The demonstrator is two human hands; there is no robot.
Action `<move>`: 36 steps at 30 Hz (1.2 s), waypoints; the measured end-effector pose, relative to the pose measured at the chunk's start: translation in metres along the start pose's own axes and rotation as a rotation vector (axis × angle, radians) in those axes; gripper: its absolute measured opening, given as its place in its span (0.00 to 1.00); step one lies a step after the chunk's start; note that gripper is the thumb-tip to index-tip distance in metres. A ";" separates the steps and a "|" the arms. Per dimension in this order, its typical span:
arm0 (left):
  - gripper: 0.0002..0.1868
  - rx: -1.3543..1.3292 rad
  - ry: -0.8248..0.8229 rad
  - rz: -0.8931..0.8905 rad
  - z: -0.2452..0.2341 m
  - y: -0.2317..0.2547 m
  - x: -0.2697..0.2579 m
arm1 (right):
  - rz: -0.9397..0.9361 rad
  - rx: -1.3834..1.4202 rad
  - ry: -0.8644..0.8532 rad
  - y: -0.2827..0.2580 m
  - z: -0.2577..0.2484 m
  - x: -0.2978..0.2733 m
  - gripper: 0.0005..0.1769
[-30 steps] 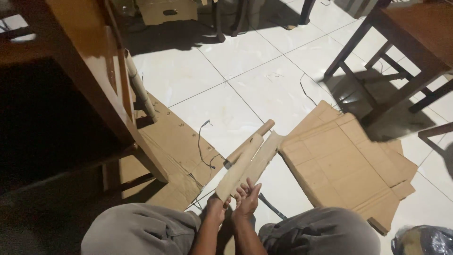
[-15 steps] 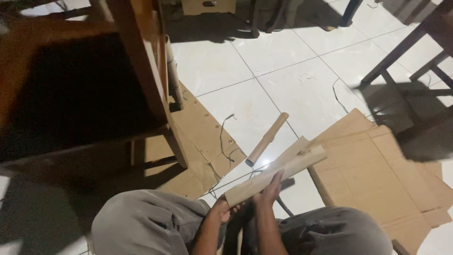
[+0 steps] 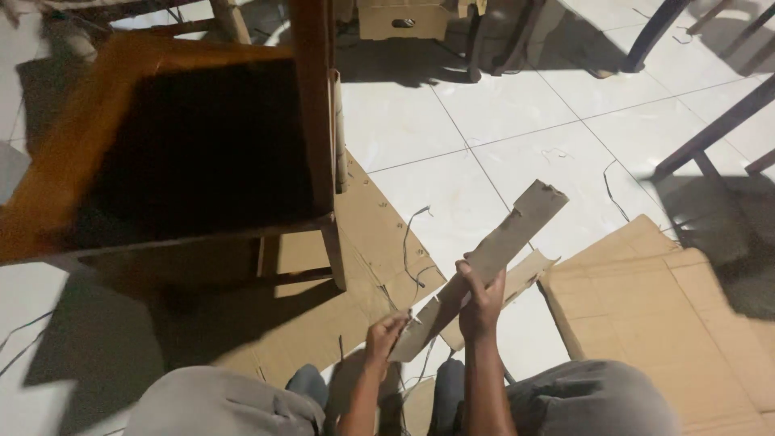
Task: Wrapping wooden chair legs with cardboard and wire for protection
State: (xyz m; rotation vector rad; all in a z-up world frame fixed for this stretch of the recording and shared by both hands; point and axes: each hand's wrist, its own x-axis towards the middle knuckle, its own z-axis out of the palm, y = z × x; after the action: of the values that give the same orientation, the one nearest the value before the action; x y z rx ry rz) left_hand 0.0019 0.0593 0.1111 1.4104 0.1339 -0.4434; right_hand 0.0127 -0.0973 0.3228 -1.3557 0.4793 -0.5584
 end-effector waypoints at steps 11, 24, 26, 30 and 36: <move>0.24 -0.034 0.242 0.428 -0.025 0.150 -0.015 | 0.070 -0.113 -0.437 0.136 0.066 -0.021 0.48; 0.12 -0.182 0.509 0.575 -0.064 0.113 0.052 | -0.102 -0.589 -0.741 0.065 0.130 -0.005 0.52; 0.10 -0.127 0.548 0.569 -0.069 0.121 0.054 | -0.123 -0.628 -0.757 0.065 0.139 0.003 0.53; 0.07 -0.044 0.596 0.494 -0.081 0.110 0.066 | -0.225 -0.695 -0.800 0.065 0.151 0.020 0.59; 0.15 -0.027 0.605 0.578 -0.087 0.131 0.073 | -0.229 -0.721 -0.871 0.116 0.161 0.030 0.56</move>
State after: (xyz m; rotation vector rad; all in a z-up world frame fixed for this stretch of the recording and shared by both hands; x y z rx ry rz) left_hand 0.1321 0.1399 0.1922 1.4443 0.2092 0.4682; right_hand 0.1471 0.0222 0.2335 -2.1848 -0.2323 0.0917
